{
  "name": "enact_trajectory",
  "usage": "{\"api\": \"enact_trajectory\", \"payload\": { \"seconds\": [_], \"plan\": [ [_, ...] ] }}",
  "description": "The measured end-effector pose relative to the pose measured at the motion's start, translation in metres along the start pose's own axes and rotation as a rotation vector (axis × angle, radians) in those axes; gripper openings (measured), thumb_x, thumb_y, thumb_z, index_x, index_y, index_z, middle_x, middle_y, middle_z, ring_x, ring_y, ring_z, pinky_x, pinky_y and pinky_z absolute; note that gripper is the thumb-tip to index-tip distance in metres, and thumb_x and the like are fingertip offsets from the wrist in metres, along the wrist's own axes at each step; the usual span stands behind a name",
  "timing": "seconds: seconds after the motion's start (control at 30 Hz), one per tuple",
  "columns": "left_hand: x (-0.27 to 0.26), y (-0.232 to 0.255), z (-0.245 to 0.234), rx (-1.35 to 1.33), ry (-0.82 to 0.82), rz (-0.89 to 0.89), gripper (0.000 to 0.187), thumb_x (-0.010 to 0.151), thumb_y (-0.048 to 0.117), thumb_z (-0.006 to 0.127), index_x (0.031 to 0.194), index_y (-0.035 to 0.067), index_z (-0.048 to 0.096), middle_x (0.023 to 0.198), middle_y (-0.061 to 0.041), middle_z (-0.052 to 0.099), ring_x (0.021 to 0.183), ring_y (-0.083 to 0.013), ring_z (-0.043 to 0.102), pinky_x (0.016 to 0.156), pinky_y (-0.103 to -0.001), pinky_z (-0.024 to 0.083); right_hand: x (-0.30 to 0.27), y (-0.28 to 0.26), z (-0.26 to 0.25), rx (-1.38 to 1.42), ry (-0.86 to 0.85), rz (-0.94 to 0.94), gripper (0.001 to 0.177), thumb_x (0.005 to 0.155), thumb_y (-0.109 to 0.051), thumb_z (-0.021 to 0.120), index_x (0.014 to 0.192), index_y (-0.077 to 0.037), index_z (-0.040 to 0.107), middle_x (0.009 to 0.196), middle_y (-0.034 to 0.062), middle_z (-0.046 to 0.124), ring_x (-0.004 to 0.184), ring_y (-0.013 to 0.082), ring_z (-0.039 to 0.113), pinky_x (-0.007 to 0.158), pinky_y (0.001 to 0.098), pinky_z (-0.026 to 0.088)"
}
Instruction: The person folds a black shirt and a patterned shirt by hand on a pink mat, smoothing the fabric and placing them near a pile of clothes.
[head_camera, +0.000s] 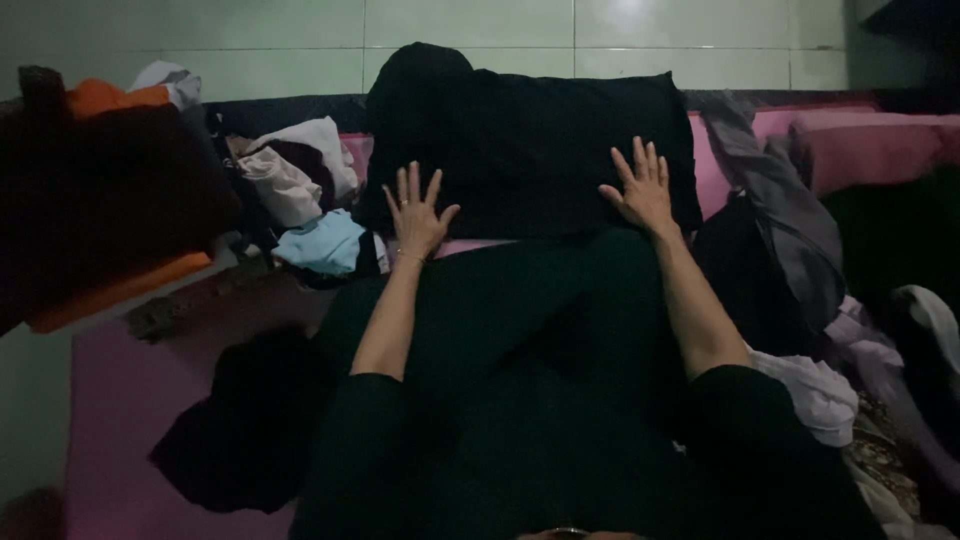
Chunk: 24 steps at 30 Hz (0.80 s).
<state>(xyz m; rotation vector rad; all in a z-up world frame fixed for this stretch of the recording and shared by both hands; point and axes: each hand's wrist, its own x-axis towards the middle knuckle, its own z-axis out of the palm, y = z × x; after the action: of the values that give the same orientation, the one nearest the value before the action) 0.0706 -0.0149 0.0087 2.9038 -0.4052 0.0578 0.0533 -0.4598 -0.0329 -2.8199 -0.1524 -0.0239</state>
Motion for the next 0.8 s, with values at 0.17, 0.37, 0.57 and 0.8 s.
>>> {"api": "enact_trajectory", "payload": {
  "seconds": [0.17, 0.37, 0.57, 0.8],
  "plan": [
    [0.005, 0.001, -0.017, -0.215, -0.198, -0.324, 0.103, 0.083, 0.069, 0.067, 0.163, 0.030, 0.016, 0.170, -0.018, -0.010, 0.157, -0.0393, -0.012, 0.118, -0.071, 0.010, 0.005, 0.012, -0.001, 0.027, -0.114, 0.170, 0.076, 0.102, -0.063, 0.045, 0.166, -0.031, 0.019, 0.175, 0.0110, 0.003, 0.161, 0.0341, -0.002, 0.127, 0.0604, -0.001],
    [0.031, -0.034, 0.030, -0.122, 0.060, -0.365, 0.062, 0.091, 0.048, 0.075, 0.141, 0.016, 0.056, 0.152, -0.016, 0.040, 0.145, -0.0369, 0.034, 0.118, -0.068, 0.029, 0.026, -0.032, -0.040, -0.005, -0.133, 0.211, 0.072, 0.094, -0.045, 0.067, 0.157, -0.021, 0.040, 0.169, 0.0177, 0.015, 0.155, 0.0413, 0.007, 0.121, 0.0642, 0.004],
    [0.095, -0.052, 0.009, -0.187, 0.467, -0.307, 0.045, 0.092, 0.028, 0.077, 0.127, 0.006, 0.061, 0.128, -0.018, 0.060, 0.113, -0.0409, 0.063, 0.091, -0.050, 0.052, 0.068, -0.151, -0.051, 0.246, -0.090, -0.009, 0.040, 0.093, -0.020, 0.074, 0.132, -0.012, 0.068, 0.159, 0.0183, 0.038, 0.145, 0.0409, 0.033, 0.114, 0.0562, 0.035],
    [0.140, -0.068, 0.017, -0.246, 0.140, -0.430, 0.056, 0.080, 0.029, 0.080, 0.127, 0.004, 0.059, 0.119, -0.019, 0.064, 0.103, -0.0430, 0.065, 0.083, -0.052, 0.053, 0.116, -0.240, 0.010, 0.385, -0.182, -0.068, 0.039, 0.095, -0.018, 0.072, 0.132, -0.011, 0.065, 0.154, 0.0146, 0.044, 0.142, 0.0348, 0.039, 0.115, 0.0488, 0.039]
  ]
}}
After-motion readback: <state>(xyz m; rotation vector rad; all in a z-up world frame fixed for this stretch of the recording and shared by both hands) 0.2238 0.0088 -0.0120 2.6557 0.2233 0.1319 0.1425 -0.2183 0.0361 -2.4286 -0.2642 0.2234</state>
